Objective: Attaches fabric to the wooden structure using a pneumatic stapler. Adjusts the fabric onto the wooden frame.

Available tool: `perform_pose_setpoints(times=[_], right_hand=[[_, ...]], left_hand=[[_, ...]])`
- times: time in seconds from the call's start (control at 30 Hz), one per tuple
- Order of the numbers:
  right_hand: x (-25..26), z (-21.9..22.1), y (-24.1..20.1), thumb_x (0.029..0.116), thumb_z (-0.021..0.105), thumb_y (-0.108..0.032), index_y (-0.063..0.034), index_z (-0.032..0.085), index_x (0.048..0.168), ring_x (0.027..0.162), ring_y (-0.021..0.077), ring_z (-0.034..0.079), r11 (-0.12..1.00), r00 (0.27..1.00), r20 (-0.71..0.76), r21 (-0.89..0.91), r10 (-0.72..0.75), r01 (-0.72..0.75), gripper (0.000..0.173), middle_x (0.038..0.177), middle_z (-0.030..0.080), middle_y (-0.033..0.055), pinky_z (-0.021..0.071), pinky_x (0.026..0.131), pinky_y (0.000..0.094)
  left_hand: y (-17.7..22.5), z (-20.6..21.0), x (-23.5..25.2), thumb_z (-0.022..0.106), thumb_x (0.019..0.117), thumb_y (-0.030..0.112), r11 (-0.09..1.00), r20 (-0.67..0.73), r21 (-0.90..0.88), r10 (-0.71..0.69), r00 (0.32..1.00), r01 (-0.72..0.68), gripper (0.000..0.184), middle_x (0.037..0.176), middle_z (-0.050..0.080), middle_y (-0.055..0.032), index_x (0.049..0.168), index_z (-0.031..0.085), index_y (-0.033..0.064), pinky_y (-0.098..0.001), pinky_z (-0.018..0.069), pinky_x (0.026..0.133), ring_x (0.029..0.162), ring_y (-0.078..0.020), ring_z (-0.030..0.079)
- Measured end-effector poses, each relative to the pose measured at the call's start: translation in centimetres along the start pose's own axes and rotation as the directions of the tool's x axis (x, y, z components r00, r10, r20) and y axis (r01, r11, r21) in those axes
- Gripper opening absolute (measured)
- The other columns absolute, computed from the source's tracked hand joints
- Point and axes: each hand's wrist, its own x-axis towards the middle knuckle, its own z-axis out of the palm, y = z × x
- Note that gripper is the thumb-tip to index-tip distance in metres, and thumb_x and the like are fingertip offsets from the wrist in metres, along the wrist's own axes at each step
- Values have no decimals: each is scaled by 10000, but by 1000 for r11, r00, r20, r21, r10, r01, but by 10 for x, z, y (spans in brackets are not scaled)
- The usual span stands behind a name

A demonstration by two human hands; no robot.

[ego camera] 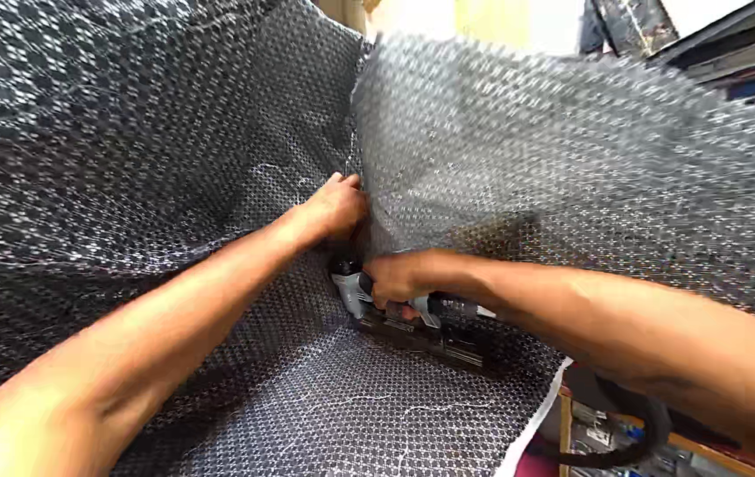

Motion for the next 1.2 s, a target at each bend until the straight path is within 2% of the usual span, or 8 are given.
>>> perform_pose_setpoints(times=[0.07,0.13,0.2,0.33,0.63,0.9,1.07,1.2], right_hand=[[11,1,0,1011,554,-135,24,589,1166,586,235,630,1000,1000,4,-16,16,-16,225,796,636,152,563,568,422],[17,0,1,998,575,-154,11,612,1126,587,235,622,999,1000,-5,-46,15,-15,212,772,629,142,558,573,437],[17,1,2,987,596,-157,3,639,1076,576,234,619,998,1000,-20,-57,14,-15,188,748,631,135,554,569,440],[11,0,-5,965,616,-142,3,636,1043,588,230,622,991,993,-69,-89,92,-98,166,766,629,132,562,579,434],[2,-10,7,964,620,-177,4,665,939,622,252,628,962,978,-172,-226,117,-154,189,792,647,146,550,605,477],[12,-15,14,998,612,-204,13,676,993,687,268,646,956,980,-145,-242,135,-167,226,848,663,161,554,655,494],[13,-13,10,980,620,-242,-12,675,973,679,280,657,929,967,-179,-291,182,-229,236,823,669,150,552,652,529],[21,-7,18,950,640,-240,-23,686,947,688,317,667,912,972,-190,-360,136,-198,221,826,675,168,546,641,574]], left_hand=[[27,-29,-17,641,956,169,983,3,170,-67,998,65,147,1099,715,-125,1044,730,94,-581,459,956,1123,-367,631],[67,-59,-40,658,921,101,950,130,285,-169,977,127,89,953,712,-166,923,724,41,-611,439,913,997,-403,648],[90,-60,-60,766,876,287,933,168,300,-254,952,196,253,987,703,-169,947,732,46,-632,433,932,1001,-407,638],[62,-24,-68,709,925,158,865,118,256,-471,874,431,460,1415,513,-330,1303,598,-81,-748,395,1024,1297,-574,479],[26,1,-41,547,990,68,928,-52,236,-284,958,288,178,992,707,-123,975,724,77,-558,478,892,976,-348,655],[25,22,-9,644,970,287,952,-320,-79,-306,897,296,257,1236,711,-87,1174,726,153,-474,393,1097,1207,-250,633],[29,11,-8,556,1011,251,938,-238,25,-330,914,345,346,1416,620,-79,1329,652,152,-537,157,1256,1398,-284,494],[28,-33,-51,740,902,195,924,-45,284,-255,966,257,233,1213,682,-174,1079,736,43,-769,142,1167,1335,-480,477]])
